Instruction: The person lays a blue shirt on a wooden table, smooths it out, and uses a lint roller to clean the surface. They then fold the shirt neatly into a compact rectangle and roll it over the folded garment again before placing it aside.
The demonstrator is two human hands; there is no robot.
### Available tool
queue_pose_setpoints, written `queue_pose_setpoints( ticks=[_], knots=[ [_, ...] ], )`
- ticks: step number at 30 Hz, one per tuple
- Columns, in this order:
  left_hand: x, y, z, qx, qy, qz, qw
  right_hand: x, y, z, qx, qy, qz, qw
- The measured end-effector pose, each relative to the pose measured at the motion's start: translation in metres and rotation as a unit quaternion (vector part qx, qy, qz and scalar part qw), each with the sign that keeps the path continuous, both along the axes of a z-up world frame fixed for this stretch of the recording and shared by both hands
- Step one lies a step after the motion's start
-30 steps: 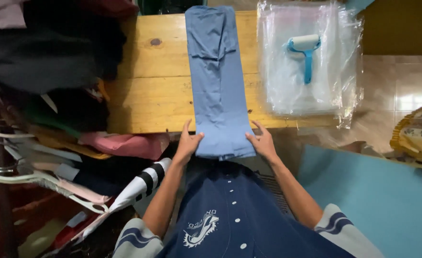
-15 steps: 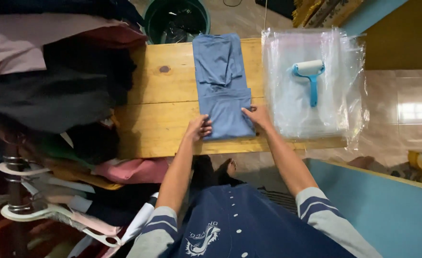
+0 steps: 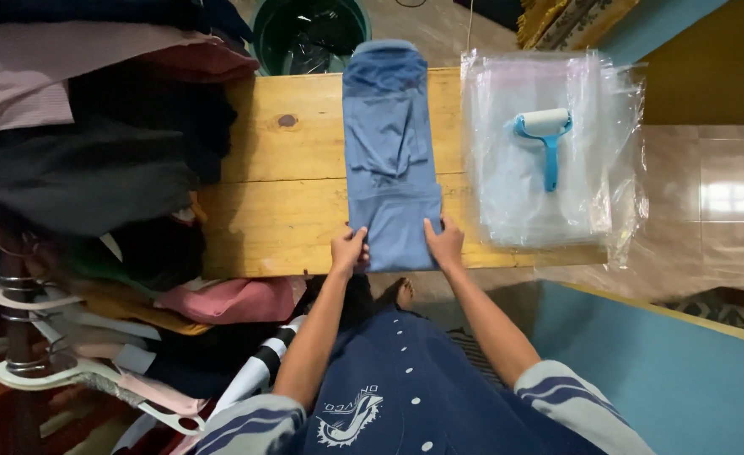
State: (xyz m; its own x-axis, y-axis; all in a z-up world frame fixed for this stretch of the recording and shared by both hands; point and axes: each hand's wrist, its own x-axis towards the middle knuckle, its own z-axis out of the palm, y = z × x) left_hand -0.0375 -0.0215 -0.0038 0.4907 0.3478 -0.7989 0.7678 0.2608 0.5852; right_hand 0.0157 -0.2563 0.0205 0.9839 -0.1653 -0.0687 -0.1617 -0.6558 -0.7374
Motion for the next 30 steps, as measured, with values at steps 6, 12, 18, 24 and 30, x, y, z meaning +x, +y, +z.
queue_pose_setpoints(
  ticks=[6,12,18,24,30],
  knots=[
    [-0.048,-0.012,0.032,0.143,0.030,-0.093,0.985,-0.056,-0.018,0.009,0.069,0.061,-0.037,0.995],
    [-0.015,0.006,0.047,0.283,0.036,-0.206,0.936,-0.029,-0.033,-0.024,0.168,0.141,-0.039,0.975],
    [0.000,-0.005,0.074,0.145,-0.311,-0.033,0.939,-0.006,-0.039,-0.009,0.529,0.178,-0.073,0.827],
    [0.126,0.040,0.121,0.094,-0.406,-0.029,0.908,0.132,-0.012,0.122,0.651,0.129,0.037,0.747],
    [0.269,0.061,-0.017,0.022,-0.188,-0.094,0.977,0.254,0.021,-0.051,0.501,0.232,-0.082,0.829]
  ],
)
